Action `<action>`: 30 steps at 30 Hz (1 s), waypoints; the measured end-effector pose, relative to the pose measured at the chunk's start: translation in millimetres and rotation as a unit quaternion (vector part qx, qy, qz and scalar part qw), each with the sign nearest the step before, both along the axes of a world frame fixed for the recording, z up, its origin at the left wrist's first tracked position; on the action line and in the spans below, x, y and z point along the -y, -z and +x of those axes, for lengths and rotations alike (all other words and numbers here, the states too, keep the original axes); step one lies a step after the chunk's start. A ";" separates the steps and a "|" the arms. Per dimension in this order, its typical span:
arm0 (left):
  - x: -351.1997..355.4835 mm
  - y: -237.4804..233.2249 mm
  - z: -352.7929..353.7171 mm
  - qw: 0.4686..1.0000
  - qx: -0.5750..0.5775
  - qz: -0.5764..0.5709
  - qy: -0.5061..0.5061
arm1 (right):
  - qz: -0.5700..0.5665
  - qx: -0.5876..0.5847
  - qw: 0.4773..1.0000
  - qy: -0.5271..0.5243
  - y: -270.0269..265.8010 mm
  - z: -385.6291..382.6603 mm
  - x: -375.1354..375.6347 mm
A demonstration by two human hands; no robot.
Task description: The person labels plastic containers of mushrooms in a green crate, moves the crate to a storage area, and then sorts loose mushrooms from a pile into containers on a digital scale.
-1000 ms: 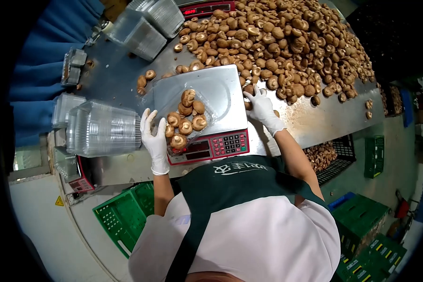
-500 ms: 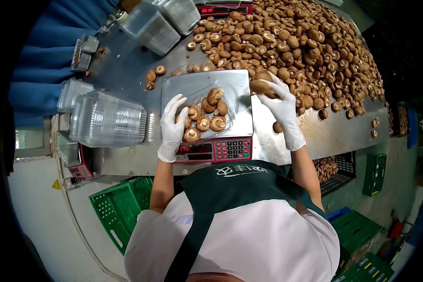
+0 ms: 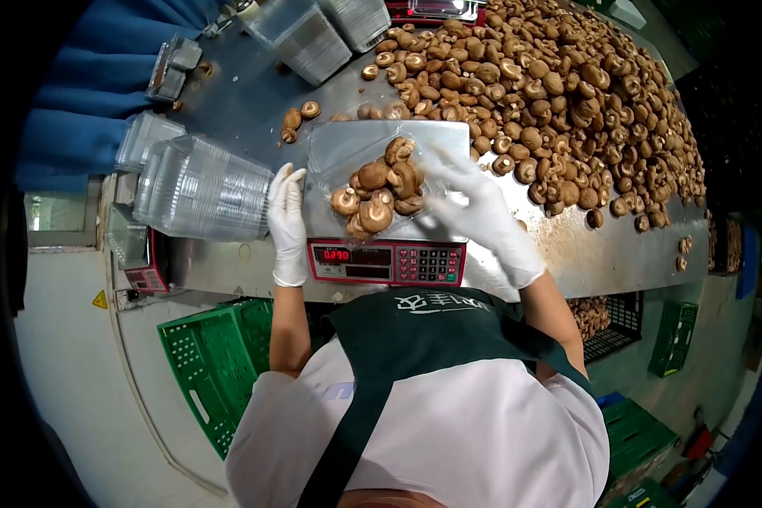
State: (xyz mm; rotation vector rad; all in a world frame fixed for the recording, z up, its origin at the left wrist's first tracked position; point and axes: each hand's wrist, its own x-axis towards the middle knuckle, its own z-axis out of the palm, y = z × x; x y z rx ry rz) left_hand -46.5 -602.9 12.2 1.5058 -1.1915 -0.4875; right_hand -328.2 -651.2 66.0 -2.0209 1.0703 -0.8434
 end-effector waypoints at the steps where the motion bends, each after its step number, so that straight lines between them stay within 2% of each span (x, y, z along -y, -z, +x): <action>1: -2.6 2.5 9.2 1.000 0.015 0.009 -0.014 | 0.021 0.000 0.999 0.042 -1.2 -13.3 3.7; 2: -4.5 6.4 19.6 0.999 0.029 0.019 -0.027 | 0.042 -0.001 0.996 0.084 -0.7 -26.5 7.1; 4: -4.9 7.8 31.5 0.998 -0.015 0.032 -0.047 | 0.067 -0.011 0.988 0.139 11.2 -49.2 10.7; 7: -3.4 -2.1 44.4 0.979 -0.173 0.091 -0.054 | 0.148 0.060 0.973 0.168 23.5 -69.5 10.1; 14: 35.2 -1.5 38.6 0.962 -0.211 0.171 -0.012 | 0.194 0.089 0.962 0.169 31.7 -69.5 11.9; 16: 48.7 5.3 34.9 0.959 -0.220 0.177 0.003 | 0.193 0.061 0.966 0.161 37.1 -65.3 16.3; 20: 63.9 2.5 21.6 0.938 -0.306 0.161 0.039 | 0.167 0.015 0.978 0.121 31.6 -46.7 20.7; 21: 64.1 1.3 19.1 0.931 -0.348 0.092 0.054 | 0.143 0.027 0.984 0.107 38.6 -46.1 21.3; 23: 58.2 -2.0 15.3 0.915 -0.395 -0.029 0.075 | 0.172 0.028 0.978 0.116 33.9 -39.6 19.5; 25: 36.5 -18.9 1.8 0.939 -0.323 -0.070 0.093 | 0.204 0.037 0.971 0.120 32.8 -38.5 19.7; 26: 21.5 -22.4 -3.8 0.953 -0.270 -0.080 0.108 | 0.200 0.081 0.971 0.108 35.7 -38.5 19.6; 28: -11.2 -21.0 -10.0 0.973 -0.170 0.024 0.156 | 0.223 0.134 0.960 0.099 35.2 -35.9 18.1; 29: -20.1 -22.9 -14.4 0.986 0.045 -0.007 0.163 | 0.223 0.136 0.960 0.099 35.0 -32.8 17.3; 30: -27.2 -24.1 -20.1 0.952 0.257 -0.037 0.164 | 0.252 0.135 0.953 0.097 35.3 -29.8 15.9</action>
